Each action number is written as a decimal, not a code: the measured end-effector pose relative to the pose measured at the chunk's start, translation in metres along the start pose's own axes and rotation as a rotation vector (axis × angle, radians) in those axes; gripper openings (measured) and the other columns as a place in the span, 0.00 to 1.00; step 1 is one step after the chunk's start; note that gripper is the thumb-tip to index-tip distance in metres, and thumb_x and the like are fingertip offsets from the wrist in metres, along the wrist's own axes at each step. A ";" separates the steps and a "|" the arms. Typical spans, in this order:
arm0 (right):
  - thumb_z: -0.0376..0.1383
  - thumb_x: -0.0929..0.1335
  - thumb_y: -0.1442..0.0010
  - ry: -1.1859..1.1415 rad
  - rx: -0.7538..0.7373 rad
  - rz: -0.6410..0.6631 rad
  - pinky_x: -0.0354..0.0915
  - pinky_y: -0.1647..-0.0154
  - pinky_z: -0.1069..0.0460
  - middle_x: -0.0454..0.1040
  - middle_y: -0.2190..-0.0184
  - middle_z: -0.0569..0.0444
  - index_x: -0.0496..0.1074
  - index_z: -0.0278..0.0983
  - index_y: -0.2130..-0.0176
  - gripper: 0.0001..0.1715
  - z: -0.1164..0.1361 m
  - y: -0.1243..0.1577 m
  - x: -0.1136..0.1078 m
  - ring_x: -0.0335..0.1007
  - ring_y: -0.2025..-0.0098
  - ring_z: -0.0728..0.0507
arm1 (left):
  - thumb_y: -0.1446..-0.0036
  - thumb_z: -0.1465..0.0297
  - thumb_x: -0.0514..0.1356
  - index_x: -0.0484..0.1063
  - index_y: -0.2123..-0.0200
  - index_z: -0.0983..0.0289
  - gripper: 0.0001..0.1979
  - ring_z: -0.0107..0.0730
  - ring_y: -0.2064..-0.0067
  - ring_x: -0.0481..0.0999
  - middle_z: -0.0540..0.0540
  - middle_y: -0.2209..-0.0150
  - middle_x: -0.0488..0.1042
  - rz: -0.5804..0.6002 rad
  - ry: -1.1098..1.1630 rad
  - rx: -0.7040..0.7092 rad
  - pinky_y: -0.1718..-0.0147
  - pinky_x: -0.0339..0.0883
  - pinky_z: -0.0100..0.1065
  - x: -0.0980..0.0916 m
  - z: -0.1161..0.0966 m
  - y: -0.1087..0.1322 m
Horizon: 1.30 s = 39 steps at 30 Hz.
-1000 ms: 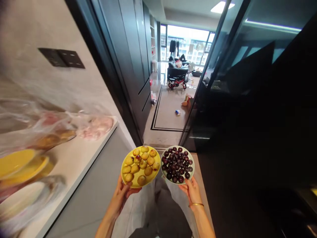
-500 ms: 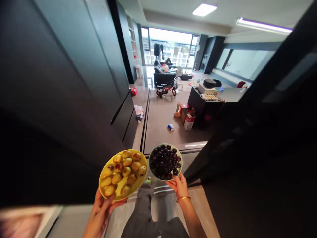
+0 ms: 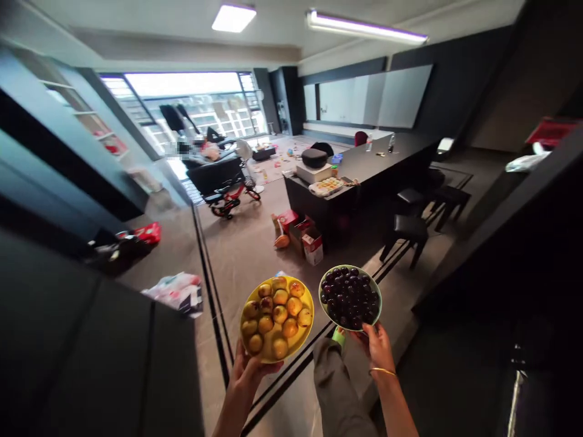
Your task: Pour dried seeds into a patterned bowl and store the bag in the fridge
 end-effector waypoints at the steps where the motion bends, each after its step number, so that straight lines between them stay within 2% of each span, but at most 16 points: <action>1: 0.38 0.75 0.66 -0.012 -0.004 -0.026 0.74 0.69 0.49 0.78 0.75 0.58 0.69 0.38 0.70 0.21 0.012 -0.033 0.006 0.77 0.72 0.41 | 0.55 0.62 0.67 0.36 0.35 0.53 0.52 0.42 0.69 0.79 0.58 0.52 0.73 0.026 0.003 -0.007 0.67 0.75 0.43 0.025 0.001 -0.038; 7: 0.40 0.76 0.65 -0.046 -0.042 -0.123 0.74 0.68 0.48 0.78 0.73 0.58 0.70 0.38 0.67 0.23 0.107 -0.228 0.019 0.76 0.70 0.41 | 0.60 0.57 0.68 0.43 0.37 0.48 0.51 0.51 0.58 0.76 0.58 0.45 0.67 0.102 0.043 -0.095 0.68 0.75 0.43 0.179 0.013 -0.254; 11: 0.41 0.76 0.64 -0.069 -0.098 -0.188 0.73 0.67 0.47 0.78 0.72 0.58 0.70 0.39 0.69 0.21 0.176 -0.342 0.045 0.76 0.69 0.41 | 0.60 0.61 0.69 0.44 0.36 0.48 0.51 0.50 0.56 0.76 0.58 0.44 0.66 0.215 0.024 -0.107 0.67 0.75 0.41 0.289 -0.001 -0.375; 15: 0.41 0.75 0.65 -0.072 -0.094 -0.212 0.74 0.65 0.46 0.78 0.74 0.60 0.69 0.40 0.72 0.18 0.235 -0.457 0.088 0.76 0.68 0.41 | 0.57 0.63 0.67 0.40 0.35 0.47 0.51 0.43 0.63 0.78 0.59 0.45 0.66 0.302 -0.005 -0.125 0.70 0.75 0.37 0.394 -0.017 -0.482; 18: 0.40 0.75 0.64 -0.072 -0.120 -0.188 0.74 0.64 0.47 0.78 0.74 0.61 0.69 0.39 0.72 0.17 0.277 -0.560 0.120 0.76 0.68 0.42 | 0.54 0.65 0.66 0.36 0.35 0.47 0.51 0.40 0.66 0.78 0.60 0.46 0.67 0.362 -0.001 -0.126 0.71 0.75 0.38 0.467 -0.021 -0.569; 24: 0.37 0.75 0.63 -0.083 -0.143 -0.146 0.74 0.61 0.46 0.79 0.72 0.58 0.70 0.37 0.71 0.17 0.367 -0.782 0.180 0.76 0.68 0.43 | 0.52 0.68 0.65 0.36 0.35 0.46 0.49 0.43 0.63 0.78 0.59 0.43 0.64 0.438 0.003 -0.097 0.69 0.76 0.40 0.617 -0.028 -0.758; 30: 0.35 0.74 0.62 -0.083 -0.189 -0.120 0.75 0.59 0.45 0.78 0.73 0.57 0.69 0.37 0.71 0.15 0.469 -0.970 0.245 0.77 0.68 0.43 | 0.51 0.71 0.63 0.34 0.36 0.45 0.49 0.40 0.60 0.77 0.58 0.43 0.62 0.479 -0.003 -0.092 0.66 0.76 0.40 0.768 -0.043 -0.915; 34: 0.32 0.74 0.61 -0.070 -0.149 -0.045 0.75 0.59 0.45 0.78 0.72 0.54 0.69 0.36 0.70 0.15 0.526 -1.111 0.290 0.77 0.67 0.42 | 0.50 0.73 0.60 0.34 0.36 0.47 0.46 0.38 0.61 0.78 0.60 0.43 0.62 0.500 0.040 -0.064 0.65 0.75 0.42 0.867 -0.032 -1.021; 37: 0.30 0.74 0.62 -0.067 -0.084 0.020 0.76 0.62 0.45 0.79 0.72 0.52 0.69 0.34 0.70 0.16 0.559 -1.240 0.328 0.77 0.68 0.40 | 0.51 0.74 0.60 0.36 0.36 0.47 0.46 0.38 0.60 0.77 0.60 0.41 0.60 0.458 0.114 -0.035 0.64 0.75 0.41 0.941 -0.011 -1.112; 39: 0.29 0.74 0.63 -0.071 -0.042 0.041 0.76 0.64 0.44 0.78 0.72 0.53 0.69 0.34 0.70 0.17 0.577 -1.332 0.355 0.77 0.68 0.41 | 0.51 0.74 0.61 0.36 0.37 0.47 0.46 0.39 0.59 0.77 0.61 0.40 0.57 0.389 0.163 -0.032 0.63 0.75 0.42 0.987 0.007 -1.176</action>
Point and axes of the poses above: each hand's wrist, its own y-axis away from the middle knuckle, its own x-axis out of the palm, z = x × y, the point moved 5 cm from there along -y, towards the middle knuckle
